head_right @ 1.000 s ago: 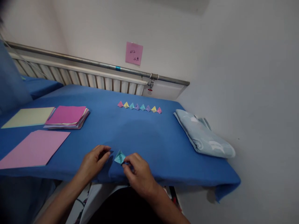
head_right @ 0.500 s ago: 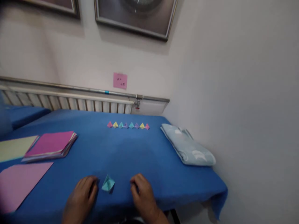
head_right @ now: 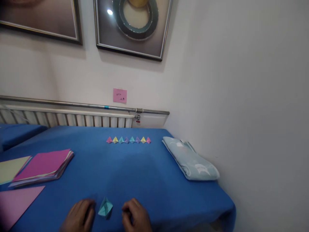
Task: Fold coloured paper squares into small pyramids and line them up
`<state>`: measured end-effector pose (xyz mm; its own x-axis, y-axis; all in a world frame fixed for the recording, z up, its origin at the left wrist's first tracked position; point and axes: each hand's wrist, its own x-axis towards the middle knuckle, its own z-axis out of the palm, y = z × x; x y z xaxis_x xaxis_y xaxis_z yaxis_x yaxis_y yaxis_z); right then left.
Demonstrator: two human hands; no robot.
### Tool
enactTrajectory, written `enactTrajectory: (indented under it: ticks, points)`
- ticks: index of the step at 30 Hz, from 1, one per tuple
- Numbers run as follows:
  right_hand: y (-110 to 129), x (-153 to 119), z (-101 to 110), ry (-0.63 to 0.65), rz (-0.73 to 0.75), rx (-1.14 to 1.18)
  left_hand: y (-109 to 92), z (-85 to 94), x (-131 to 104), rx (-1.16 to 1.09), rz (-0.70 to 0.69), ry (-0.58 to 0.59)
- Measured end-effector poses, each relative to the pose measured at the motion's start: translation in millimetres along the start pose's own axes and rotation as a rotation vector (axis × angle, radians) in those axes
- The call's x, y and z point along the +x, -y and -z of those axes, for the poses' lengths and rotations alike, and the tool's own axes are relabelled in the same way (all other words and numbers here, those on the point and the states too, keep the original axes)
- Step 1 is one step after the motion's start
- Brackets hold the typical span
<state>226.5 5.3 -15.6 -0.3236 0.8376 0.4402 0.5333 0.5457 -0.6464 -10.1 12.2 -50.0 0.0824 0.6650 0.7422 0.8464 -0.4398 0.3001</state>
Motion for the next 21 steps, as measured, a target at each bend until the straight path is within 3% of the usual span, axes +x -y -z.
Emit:
enactTrajectory:
  ticks: [5, 7, 10, 13, 21]
  points:
    - [25.0, 13.6, -6.1, 0.111, 0.003, 0.116, -4.1, 19.2, 36.4, -0.187, 0.507, 0.166]
    - [33.4, 18.0, -7.3, 0.138, 0.001, 0.108, 0.4, 27.9, 58.0, -0.211, 0.606, 0.207]
    - [37.7, 21.7, -7.6, 0.153, 0.011, 0.099, 10.2, 30.6, 80.3, -0.203, 0.661, 0.229]
    - [35.7, 23.3, -7.3, 0.185, 0.041, 0.083, 15.8, 22.4, 85.9, -0.200, 0.691, 0.282]
    - [36.4, 27.2, -8.7, 0.320, 0.106, -0.004, 12.0, 3.9, 108.0, -0.187, 0.675, 0.345]
